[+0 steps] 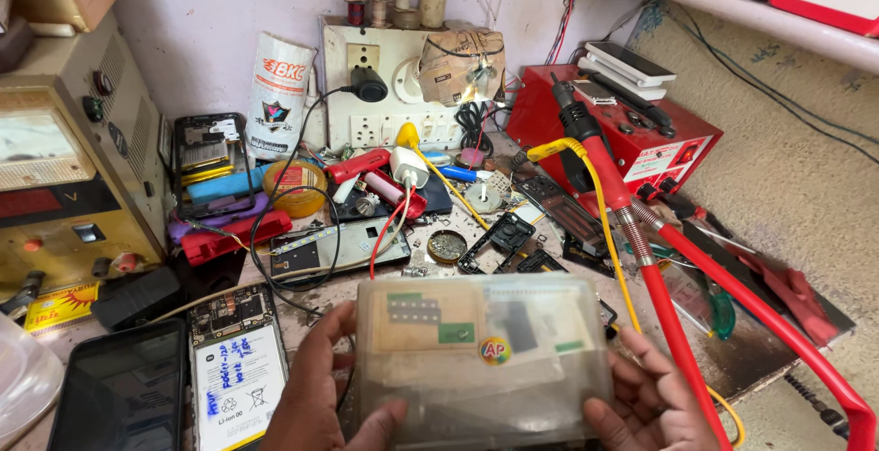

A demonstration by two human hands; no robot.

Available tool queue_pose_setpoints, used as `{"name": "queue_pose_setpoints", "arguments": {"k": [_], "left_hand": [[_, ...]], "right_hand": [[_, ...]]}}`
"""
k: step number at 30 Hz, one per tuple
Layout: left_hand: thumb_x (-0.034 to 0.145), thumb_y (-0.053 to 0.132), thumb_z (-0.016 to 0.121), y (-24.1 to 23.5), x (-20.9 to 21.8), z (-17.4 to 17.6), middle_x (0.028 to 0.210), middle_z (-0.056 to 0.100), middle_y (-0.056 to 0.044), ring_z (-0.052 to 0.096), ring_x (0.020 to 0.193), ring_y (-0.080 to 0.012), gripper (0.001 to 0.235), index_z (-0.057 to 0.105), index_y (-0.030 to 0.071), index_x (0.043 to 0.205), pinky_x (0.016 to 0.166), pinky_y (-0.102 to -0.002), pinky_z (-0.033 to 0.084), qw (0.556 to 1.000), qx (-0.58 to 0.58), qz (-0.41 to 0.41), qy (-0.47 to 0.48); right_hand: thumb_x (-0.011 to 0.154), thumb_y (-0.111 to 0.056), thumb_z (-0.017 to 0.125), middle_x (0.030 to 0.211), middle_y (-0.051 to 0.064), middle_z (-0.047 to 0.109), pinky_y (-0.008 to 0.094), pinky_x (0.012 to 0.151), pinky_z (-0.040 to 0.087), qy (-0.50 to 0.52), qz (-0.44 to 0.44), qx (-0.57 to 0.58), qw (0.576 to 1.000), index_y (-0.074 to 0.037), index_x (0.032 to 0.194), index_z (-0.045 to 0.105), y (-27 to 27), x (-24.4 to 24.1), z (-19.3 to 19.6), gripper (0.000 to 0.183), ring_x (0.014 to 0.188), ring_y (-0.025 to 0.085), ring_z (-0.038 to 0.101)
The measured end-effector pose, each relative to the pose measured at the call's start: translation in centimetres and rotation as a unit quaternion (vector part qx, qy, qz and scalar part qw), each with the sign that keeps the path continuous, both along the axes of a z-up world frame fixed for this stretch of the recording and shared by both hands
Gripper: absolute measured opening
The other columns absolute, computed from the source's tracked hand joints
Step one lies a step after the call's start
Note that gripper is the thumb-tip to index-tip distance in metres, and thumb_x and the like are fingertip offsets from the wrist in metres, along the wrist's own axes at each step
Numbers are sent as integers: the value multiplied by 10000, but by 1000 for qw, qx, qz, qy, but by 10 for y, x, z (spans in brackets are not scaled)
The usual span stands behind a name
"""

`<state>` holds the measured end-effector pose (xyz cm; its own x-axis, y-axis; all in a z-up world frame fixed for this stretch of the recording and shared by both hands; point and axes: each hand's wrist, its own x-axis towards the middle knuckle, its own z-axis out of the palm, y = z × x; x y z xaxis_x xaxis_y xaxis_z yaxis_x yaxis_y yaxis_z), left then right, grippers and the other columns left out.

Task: The person opens a plastic parts box, selects a small component from a bag, and uses tweezers and a soldering iron to work on a small circuit board. The person then places the box back on a shelf and continues soldering the component onto the board.

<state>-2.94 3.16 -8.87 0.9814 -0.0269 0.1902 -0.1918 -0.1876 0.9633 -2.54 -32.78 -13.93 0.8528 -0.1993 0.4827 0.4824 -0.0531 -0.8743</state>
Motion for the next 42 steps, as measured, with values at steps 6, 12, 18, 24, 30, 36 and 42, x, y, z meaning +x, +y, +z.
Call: {"name": "queue_pose_setpoints", "arguments": {"k": [6, 12, 18, 24, 30, 36, 42], "left_hand": [[730, -11, 691, -5, 2, 26, 1524, 404, -93, 565, 1358, -293, 972, 249, 160, 1578, 1025, -443, 488, 988, -151, -24, -3], [749, -16, 736, 1, 2, 31, 1510, 397, -91, 564, 1357, -330, 1011, 272, 210, 1619, 1010, -464, 520, 989, -148, -19, 1], [743, -6, 755, 4, 6, 28, 1524, 419, -75, 564, 1363, -327, 1021, 301, 231, 1627, 1025, -454, 545, 990, -138, -4, 13], [775, 30, 844, 3, 7, 19, 1523, 418, -139, 601, 1301, -359, 1022, 299, 141, 1633, 1005, -456, 571, 984, -177, -8, -18], [899, 37, 714, -3, 6, 28, 1576, 446, -274, 538, 1419, -346, 982, 135, 135, 1686, 1119, -464, 434, 937, -332, -102, -37], [933, 57, 659, -3, 4, 26, 1581, 407, -218, 503, 1446, -313, 1052, -34, 194, 1712, 1143, -443, 395, 951, -268, -144, -51], [900, 65, 577, 4, 2, 42, 1630, 445, -159, 504, 1382, -226, 999, 37, 320, 1702, 1101, -374, 383, 925, -357, -123, 54]], "right_hand": [[705, 156, 687, 1412, 204, 620, 417, 1033, 507, 103, -58, 38, 992, -57, 1499, 432, 28, -12, 53, 861, 1303, 260, 594], [732, 166, 664, 1451, 215, 597, 427, 1041, 508, 77, -19, 41, 996, -41, 1491, 426, 39, -8, 71, 822, 1329, 275, 578], [742, 168, 662, 1459, 212, 598, 425, 1038, 516, 75, -24, 37, 996, -19, 1484, 434, 37, -3, 62, 799, 1334, 280, 580], [824, 125, 588, 1431, 222, 603, 438, 1077, 480, 88, 31, 117, 989, 33, 1485, 440, 31, 5, 55, 684, 1332, 272, 581], [884, 12, 567, 1484, 179, 543, 458, 1127, 387, 122, 102, 156, 975, 26, 1519, 424, 41, 12, 50, 651, 1360, 271, 536], [867, -44, 547, 1577, 141, 479, 459, 1155, 324, 169, 149, 204, 953, -40, 1582, 355, 46, 12, 69, 740, 1431, 266, 461], [899, -19, 550, 1637, 178, 397, 456, 1184, 286, 95, 201, 165, 961, -46, 1640, 288, 55, 12, 66, 786, 1498, 290, 391]]}}
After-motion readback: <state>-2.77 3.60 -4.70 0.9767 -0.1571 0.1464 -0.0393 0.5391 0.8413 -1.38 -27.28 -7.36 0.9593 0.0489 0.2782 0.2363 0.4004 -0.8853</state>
